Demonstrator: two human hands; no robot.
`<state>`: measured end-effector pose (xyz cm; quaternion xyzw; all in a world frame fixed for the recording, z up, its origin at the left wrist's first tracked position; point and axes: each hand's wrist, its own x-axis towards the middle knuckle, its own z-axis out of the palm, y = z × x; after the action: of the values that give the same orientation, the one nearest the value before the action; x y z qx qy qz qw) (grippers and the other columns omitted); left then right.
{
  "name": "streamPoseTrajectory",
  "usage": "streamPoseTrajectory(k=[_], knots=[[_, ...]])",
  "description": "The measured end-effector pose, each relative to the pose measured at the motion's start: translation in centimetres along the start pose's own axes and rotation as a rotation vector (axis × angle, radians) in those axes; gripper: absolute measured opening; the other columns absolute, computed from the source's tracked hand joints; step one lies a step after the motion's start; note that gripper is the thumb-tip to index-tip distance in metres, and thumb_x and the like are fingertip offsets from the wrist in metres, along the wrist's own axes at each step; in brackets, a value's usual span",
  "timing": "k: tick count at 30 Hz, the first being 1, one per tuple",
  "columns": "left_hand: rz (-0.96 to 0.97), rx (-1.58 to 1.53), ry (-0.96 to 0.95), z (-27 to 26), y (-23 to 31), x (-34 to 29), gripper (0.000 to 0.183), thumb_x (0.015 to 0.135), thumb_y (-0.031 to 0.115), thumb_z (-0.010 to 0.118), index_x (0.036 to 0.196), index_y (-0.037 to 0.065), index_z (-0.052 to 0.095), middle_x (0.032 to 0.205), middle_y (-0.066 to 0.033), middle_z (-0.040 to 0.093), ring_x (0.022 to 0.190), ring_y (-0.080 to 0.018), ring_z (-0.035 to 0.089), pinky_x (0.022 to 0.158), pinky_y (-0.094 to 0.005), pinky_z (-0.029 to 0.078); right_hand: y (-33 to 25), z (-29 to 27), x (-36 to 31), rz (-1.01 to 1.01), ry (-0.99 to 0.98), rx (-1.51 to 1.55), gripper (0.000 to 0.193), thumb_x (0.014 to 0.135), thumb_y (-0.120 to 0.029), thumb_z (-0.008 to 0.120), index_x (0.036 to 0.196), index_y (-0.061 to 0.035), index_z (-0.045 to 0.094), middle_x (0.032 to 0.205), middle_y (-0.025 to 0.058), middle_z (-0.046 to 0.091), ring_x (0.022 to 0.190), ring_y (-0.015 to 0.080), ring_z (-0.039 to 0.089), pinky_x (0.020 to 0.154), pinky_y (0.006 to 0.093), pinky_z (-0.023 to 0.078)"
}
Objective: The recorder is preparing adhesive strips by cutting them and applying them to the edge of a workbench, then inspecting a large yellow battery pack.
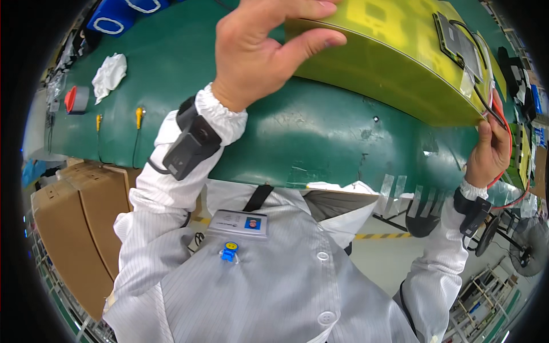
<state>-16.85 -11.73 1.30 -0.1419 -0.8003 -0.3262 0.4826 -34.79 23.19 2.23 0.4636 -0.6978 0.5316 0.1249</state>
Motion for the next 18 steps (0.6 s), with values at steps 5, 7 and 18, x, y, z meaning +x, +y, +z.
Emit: streamPoseTrajectory(k=[5, 7, 18], knots=[[-0.005, 0.01, -0.033, -0.7, -0.1, -0.5, 0.033, 0.075, -0.003, 0.081, 0.106, 0.001, 0.069, 0.116, -0.0167, 0.071, 0.12, -0.0372, 0.061, 0.101, -0.0429, 0.047, -1.1, -1.1, 0.5, 0.069, -0.012, -0.084, 0.011, 0.089, 0.005, 0.068, 0.098, 0.001, 0.064, 0.137, 0.0292, 0.056, 0.131, 0.0357, 0.053, 0.107, 0.0425, 0.046], [-0.098, 0.045, 0.007, -0.4, 1.0, -0.6, 0.025, 0.071, 0.002, 0.085, 0.093, 0.003, 0.072, 0.106, -0.0118, 0.075, 0.111, -0.0336, 0.067, 0.095, -0.0393, 0.052, -1.2, -0.9, 0.1, 0.012, -0.08, -0.248, 0.013, 0.084, 0.008, 0.071, 0.093, 0.0003, 0.064, 0.137, 0.0293, 0.056, 0.128, 0.0345, 0.056, 0.105, 0.0418, 0.047], [-0.135, -0.014, -0.102, -1.3, 1.4, -1.9, 0.031, 0.083, -0.001, 0.075, 0.112, 0.005, 0.065, 0.124, -0.016, 0.067, 0.129, -0.0401, 0.053, 0.107, -0.0482, 0.043, -1.3, -0.1, -0.4, 0.032, 0.002, -0.017, 0.02, 0.085, -0.003, 0.076, 0.095, 0.0017, 0.06, 0.137, 0.0339, 0.053, 0.129, 0.037, 0.055, 0.108, 0.0443, 0.044]])
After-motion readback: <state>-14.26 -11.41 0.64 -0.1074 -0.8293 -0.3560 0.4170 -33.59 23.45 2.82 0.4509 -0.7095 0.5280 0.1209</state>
